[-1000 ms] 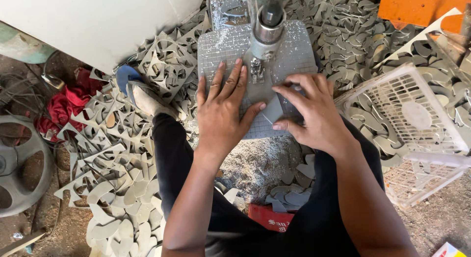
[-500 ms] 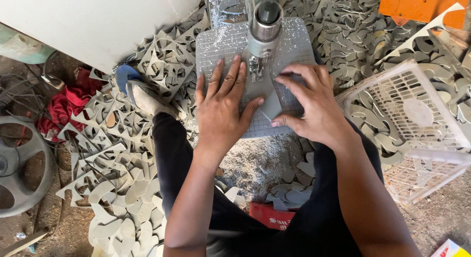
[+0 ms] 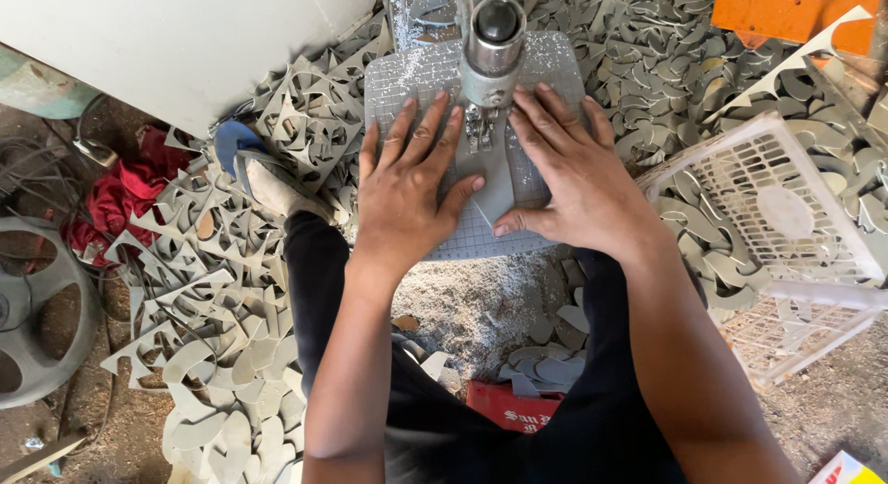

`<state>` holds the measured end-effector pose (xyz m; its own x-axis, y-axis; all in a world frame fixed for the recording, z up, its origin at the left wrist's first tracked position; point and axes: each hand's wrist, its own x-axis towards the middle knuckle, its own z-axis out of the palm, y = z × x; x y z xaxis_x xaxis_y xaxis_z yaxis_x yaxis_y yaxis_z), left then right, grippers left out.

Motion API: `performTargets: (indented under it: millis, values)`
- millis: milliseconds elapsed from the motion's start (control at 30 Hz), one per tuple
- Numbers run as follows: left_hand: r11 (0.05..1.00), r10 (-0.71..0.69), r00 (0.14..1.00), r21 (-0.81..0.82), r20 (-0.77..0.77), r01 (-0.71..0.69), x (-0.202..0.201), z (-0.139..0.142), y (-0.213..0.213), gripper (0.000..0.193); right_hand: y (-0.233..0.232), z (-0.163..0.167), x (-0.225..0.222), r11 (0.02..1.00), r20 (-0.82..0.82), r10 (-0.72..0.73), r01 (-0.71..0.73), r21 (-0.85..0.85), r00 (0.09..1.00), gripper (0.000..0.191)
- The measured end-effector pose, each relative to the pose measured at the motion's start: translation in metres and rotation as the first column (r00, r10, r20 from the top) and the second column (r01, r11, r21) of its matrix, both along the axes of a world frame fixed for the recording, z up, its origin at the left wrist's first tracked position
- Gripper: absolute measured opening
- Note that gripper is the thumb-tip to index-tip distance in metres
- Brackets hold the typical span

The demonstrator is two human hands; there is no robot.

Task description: The person repeatedly places flat gray rubber pieces under a vertical cutting tool, guides them through the blade, and removes the cut pieces. The process is repeated multiple times with new pieces from a nearby pile.

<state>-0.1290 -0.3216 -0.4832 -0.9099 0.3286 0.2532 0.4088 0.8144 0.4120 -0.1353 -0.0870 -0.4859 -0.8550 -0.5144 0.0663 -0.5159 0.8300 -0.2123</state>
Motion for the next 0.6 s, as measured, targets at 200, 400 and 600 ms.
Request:
performTargets:
  millis: [200,400,600]
  values:
    - [0.999,-0.023,0.998,0.033,0.053,0.021,-0.007,-0.001,-0.002,0.067,-0.01,-0.006,0.003,0.999,-0.046,-0.038,0.038,0.016,0.998,0.133]
    - [0.997,-0.014,0.998,0.075,0.053,0.01,-0.01,-0.003,-0.003,0.066,-0.013,-0.012,0.002,0.996,-0.061,-0.065,0.069,0.052,0.996,0.13]
    - [0.993,0.007,1.0,0.118,0.015,-0.008,-0.009,-0.005,-0.004,0.065,-0.019,-0.012,0.004,0.993,-0.082,-0.098,0.103,0.058,0.992,0.129]
